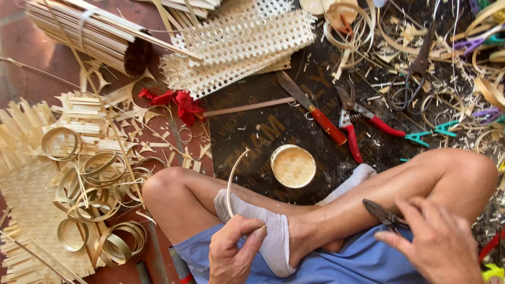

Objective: The person sits on the floor and weaves thin bamboo strips into a small round basket, tucking and tightening the woven strips around the rim by hand. They use pliers to grip and trim strip ends, tap the basket with a mallet to seat the weave, and bend a bamboo strip to form a rim band.

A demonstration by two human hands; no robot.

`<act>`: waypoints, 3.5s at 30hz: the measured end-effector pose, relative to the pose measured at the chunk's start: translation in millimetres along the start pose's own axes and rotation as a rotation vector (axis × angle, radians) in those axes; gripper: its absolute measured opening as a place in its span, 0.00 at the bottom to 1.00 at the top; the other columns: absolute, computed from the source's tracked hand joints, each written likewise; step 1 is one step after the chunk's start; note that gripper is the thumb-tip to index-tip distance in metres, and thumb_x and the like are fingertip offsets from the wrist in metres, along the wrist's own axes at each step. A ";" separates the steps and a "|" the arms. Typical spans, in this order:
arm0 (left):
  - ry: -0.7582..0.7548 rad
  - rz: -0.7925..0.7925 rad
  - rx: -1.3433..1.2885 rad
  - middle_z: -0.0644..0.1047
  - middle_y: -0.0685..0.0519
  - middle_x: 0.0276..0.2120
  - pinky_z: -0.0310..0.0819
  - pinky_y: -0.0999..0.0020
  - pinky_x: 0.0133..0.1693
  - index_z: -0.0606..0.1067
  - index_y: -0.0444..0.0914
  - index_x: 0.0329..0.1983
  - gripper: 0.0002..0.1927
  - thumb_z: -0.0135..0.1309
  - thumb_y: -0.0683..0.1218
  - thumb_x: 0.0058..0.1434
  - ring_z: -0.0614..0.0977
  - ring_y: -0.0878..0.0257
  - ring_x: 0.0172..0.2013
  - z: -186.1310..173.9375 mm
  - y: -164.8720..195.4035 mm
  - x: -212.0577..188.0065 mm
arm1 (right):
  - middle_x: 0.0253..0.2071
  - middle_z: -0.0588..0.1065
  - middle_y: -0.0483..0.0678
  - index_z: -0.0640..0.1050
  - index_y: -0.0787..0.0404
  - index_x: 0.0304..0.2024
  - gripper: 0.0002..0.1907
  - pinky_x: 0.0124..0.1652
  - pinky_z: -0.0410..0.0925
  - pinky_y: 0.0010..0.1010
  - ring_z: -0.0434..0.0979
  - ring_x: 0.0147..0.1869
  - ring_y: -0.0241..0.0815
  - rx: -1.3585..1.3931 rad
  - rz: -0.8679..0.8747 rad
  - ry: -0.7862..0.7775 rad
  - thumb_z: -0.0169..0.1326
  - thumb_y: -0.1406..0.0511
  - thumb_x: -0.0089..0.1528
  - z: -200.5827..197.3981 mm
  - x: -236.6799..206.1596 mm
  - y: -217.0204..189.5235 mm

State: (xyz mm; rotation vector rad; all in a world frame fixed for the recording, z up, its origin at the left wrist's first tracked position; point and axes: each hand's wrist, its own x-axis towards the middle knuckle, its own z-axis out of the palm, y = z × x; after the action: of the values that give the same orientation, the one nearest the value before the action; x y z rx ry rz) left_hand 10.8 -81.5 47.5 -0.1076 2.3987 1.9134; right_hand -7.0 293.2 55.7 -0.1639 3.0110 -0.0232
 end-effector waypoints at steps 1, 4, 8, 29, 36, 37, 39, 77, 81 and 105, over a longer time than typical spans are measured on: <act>0.010 -0.020 -0.026 0.77 0.55 0.26 0.73 0.74 0.33 0.81 0.33 0.36 0.04 0.63 0.36 0.57 0.79 0.68 0.29 0.0 1.4 2.8 | 0.51 0.77 0.50 0.78 0.58 0.55 0.39 0.53 0.70 0.43 0.76 0.56 0.50 0.058 -0.010 0.051 0.65 0.45 0.46 -3.9 17.1 4.2; 0.026 -0.083 -0.106 0.78 0.55 0.27 0.72 0.75 0.32 0.81 0.32 0.36 0.03 0.62 0.36 0.58 0.78 0.69 0.28 2.8 3.3 8.6 | 0.56 0.75 0.55 0.77 0.64 0.59 0.33 0.57 0.70 0.43 0.74 0.62 0.55 0.231 -0.076 0.205 0.63 0.53 0.57 -2.7 89.1 1.7; 0.092 -0.127 -0.143 0.78 0.55 0.26 0.71 0.76 0.30 0.81 0.31 0.35 0.02 0.61 0.36 0.59 0.77 0.71 0.26 6.7 -1.4 10.5 | 0.56 0.74 0.54 0.74 0.60 0.59 0.36 0.56 0.71 0.44 0.75 0.60 0.54 0.183 -0.256 0.211 0.61 0.47 0.56 27.1 177.7 -47.0; 0.203 -0.076 -0.194 0.79 0.53 0.27 0.73 0.74 0.32 0.81 0.32 0.37 0.03 0.62 0.37 0.61 0.78 0.70 0.28 -6.9 3.7 29.2 | 0.40 0.75 0.54 0.76 0.63 0.60 0.28 0.40 0.71 0.36 0.76 0.41 0.47 0.958 -0.121 -0.295 0.60 0.70 0.55 50.5 105.6 -37.7; 0.308 -0.006 -0.251 0.77 0.53 0.27 0.71 0.73 0.32 0.78 0.32 0.35 0.04 0.62 0.34 0.58 0.77 0.68 0.29 0.9 -14.0 14.7 | 0.55 0.75 0.57 0.69 0.65 0.65 0.47 0.55 0.69 0.42 0.78 0.58 0.55 0.700 -0.636 -0.180 0.64 0.63 0.42 30.6 62.4 -107.2; 0.315 0.009 -0.233 0.77 0.52 0.27 0.71 0.72 0.32 0.78 0.32 0.35 0.04 0.62 0.33 0.58 0.77 0.68 0.29 1.3 -15.1 12.5 | 0.54 0.76 0.56 0.70 0.64 0.65 0.46 0.54 0.70 0.42 0.79 0.57 0.54 0.674 -0.611 -0.199 0.64 0.63 0.42 29.3 59.3 -109.2; 0.318 0.042 -0.198 0.78 0.52 0.28 0.71 0.72 0.32 0.78 0.32 0.35 0.06 0.62 0.32 0.56 0.78 0.66 0.29 2.4 -16.5 9.6 | 0.52 0.77 0.53 0.73 0.61 0.64 0.45 0.54 0.71 0.42 0.81 0.55 0.51 0.622 -0.553 -0.231 0.63 0.64 0.41 29.0 52.1 -108.1; -0.079 -0.057 -1.339 0.70 0.48 0.29 0.73 0.58 0.32 0.73 0.33 0.44 0.09 0.50 0.45 0.74 0.71 0.55 0.34 25.0 -20.7 11.0 | 0.53 0.79 0.57 0.75 0.68 0.63 0.24 0.40 0.73 0.32 0.79 0.38 0.41 1.557 0.141 -0.018 0.51 0.61 0.68 30.8 11.2 -10.9; -0.208 -0.097 -1.412 0.70 0.48 0.29 0.73 0.58 0.33 0.73 0.33 0.42 0.10 0.52 0.47 0.72 0.71 0.56 0.34 36.9 -12.8 18.8 | 0.49 0.78 0.65 0.76 0.72 0.58 0.18 0.44 0.74 0.40 0.80 0.43 0.52 2.135 0.072 0.032 0.55 0.67 0.68 35.0 9.9 -22.1; -0.382 0.728 0.655 0.72 0.52 0.32 0.68 0.59 0.49 0.74 0.37 0.37 0.07 0.56 0.41 0.56 0.75 0.56 0.41 51.4 -19.3 98.1 | 0.45 0.74 0.53 0.75 0.63 0.33 0.09 0.33 0.66 0.36 0.75 0.37 0.44 0.303 -0.854 0.241 0.51 0.64 0.53 32.7 112.9 -78.2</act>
State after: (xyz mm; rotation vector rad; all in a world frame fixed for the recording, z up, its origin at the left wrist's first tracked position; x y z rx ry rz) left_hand -84.3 -36.6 7.6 1.1734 2.8091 1.0056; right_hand -105.8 202.9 10.9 -1.4597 2.8419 -0.6004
